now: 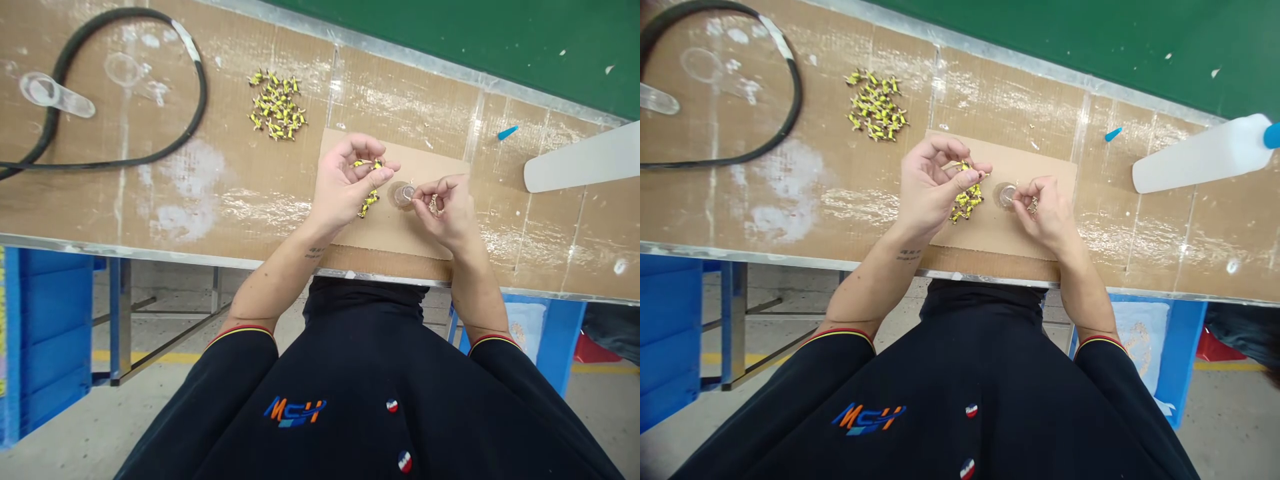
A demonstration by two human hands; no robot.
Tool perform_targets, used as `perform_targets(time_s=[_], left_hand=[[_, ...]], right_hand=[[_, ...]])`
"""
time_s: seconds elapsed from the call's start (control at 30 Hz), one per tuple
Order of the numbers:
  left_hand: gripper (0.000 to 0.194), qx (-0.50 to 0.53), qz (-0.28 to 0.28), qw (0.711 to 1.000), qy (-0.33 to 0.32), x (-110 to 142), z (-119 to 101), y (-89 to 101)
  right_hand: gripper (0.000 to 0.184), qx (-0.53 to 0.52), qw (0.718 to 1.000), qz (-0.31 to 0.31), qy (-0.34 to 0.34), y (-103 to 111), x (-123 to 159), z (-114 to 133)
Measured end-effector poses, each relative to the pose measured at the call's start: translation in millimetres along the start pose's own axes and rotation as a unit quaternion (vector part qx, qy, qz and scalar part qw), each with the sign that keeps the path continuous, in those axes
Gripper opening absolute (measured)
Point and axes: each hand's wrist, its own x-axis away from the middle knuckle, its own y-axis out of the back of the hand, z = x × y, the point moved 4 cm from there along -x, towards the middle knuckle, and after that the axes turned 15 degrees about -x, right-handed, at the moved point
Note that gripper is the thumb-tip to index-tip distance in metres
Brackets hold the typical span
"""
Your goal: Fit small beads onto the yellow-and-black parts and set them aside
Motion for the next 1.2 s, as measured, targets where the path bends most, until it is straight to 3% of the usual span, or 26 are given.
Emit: perform_targets(time_s=[0.13, 0.23, 0.4, 0.63, 0.9, 1.2], left_hand=[[0.046, -0.01, -0.01, 1.0, 0.005, -1, 2, 1.6], [0.042, 0.006, -0.009, 1.0, 0.004, -1, 2, 1.4], [0.045, 0.083, 0.037, 0.996, 0.026, 7, -6, -10.0], [0.05, 0.148, 0.105, 0.98, 0.087, 16, -10, -27.0], [0.036, 0.14, 0.102, 0.983, 0.067, 18, -12, -29.6], [0.042, 0.147, 0.114, 0.98, 0.066, 21, -15, -29.0]], right_hand=[[0.032, -0.03, 1.0, 0.006, 0.004, 1, -1, 0], [0.038, -0.107, 0.994, -0.017, 0.011, 3, -2, 3], [0.051, -0.219, 0.973, -0.076, 0.009, 6, -2, 11], [0.057, -0.219, 0.97, -0.11, 0.003, 8, -1, 13], [0.057, -0.218, 0.967, -0.128, 0.017, 10, -2, 16], [0.059, -0.246, 0.964, -0.106, -0.004, 4, 0, 12]])
